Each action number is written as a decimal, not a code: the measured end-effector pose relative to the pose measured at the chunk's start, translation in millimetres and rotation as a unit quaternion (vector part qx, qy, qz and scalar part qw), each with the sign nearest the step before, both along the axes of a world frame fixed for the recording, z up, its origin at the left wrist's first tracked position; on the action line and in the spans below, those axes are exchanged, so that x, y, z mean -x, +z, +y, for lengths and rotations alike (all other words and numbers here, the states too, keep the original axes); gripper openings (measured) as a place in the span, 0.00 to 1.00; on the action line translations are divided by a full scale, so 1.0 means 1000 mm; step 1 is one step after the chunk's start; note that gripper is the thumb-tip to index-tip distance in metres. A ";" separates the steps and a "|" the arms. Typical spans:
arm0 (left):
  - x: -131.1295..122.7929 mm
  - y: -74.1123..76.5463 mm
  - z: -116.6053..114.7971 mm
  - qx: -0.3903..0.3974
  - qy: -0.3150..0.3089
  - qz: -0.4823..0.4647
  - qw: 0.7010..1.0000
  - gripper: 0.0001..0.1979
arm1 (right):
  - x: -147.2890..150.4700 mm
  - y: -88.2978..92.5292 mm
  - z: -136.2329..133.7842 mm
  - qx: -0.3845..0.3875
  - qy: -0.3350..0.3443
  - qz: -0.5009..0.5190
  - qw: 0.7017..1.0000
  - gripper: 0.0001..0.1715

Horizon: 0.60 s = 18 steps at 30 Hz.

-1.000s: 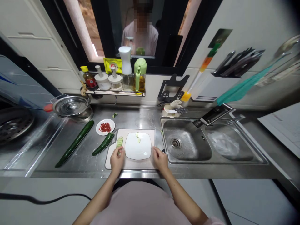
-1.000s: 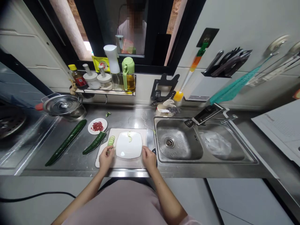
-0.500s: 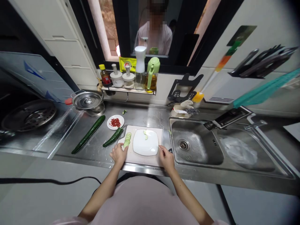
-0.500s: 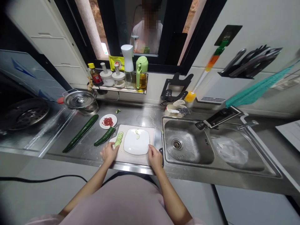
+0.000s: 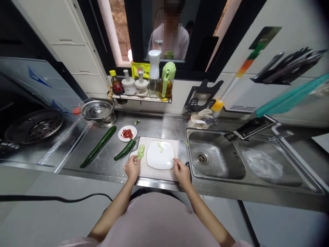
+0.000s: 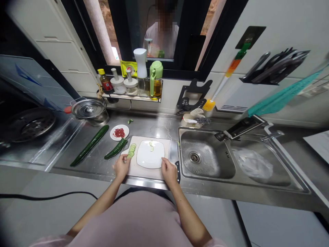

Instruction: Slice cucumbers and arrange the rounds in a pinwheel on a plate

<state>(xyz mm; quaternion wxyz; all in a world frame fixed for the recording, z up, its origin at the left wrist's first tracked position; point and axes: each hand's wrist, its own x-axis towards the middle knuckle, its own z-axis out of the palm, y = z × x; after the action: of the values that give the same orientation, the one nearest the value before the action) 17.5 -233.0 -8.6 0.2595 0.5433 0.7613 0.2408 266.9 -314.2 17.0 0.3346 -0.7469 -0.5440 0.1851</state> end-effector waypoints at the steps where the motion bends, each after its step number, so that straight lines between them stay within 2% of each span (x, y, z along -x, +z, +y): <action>1: -0.003 0.002 0.001 -0.006 0.004 -0.049 0.999 0.13 | 0.002 0.003 0.001 0.003 -0.001 0.009 1.000 0.26; 4: -0.015 0.016 0.008 -0.017 0.001 -0.238 0.971 0.18 | 0.011 0.015 0.011 0.004 0.005 0.043 0.999 0.25; 7: -0.029 0.040 0.015 -0.015 -0.048 -0.370 0.927 0.21 | 0.022 0.033 0.028 -0.006 0.024 0.098 0.995 0.22; 11: -0.043 0.076 0.018 0.005 -0.123 -0.435 0.892 0.20 | 0.035 0.058 0.053 -0.032 0.059 0.186 0.980 0.19; 13: -0.049 0.090 0.018 0.007 -0.150 -0.457 0.876 0.20 | 0.039 0.069 0.061 -0.029 0.090 0.225 0.970 0.17; 15: -0.055 0.098 0.018 0.007 -0.170 -0.473 0.865 0.20 | 0.041 0.078 0.066 -0.032 0.113 0.269 0.956 0.14; 18: -0.061 0.103 0.018 0.004 -0.184 -0.478 0.859 0.18 | 0.041 0.088 0.069 -0.035 0.120 0.329 0.936 0.13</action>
<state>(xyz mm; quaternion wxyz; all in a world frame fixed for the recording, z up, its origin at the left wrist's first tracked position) 78.3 -215.1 94.2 0.6331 0.4910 0.4303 0.4159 226.0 -245.7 105.0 0.4966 -0.5612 -0.4947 0.4401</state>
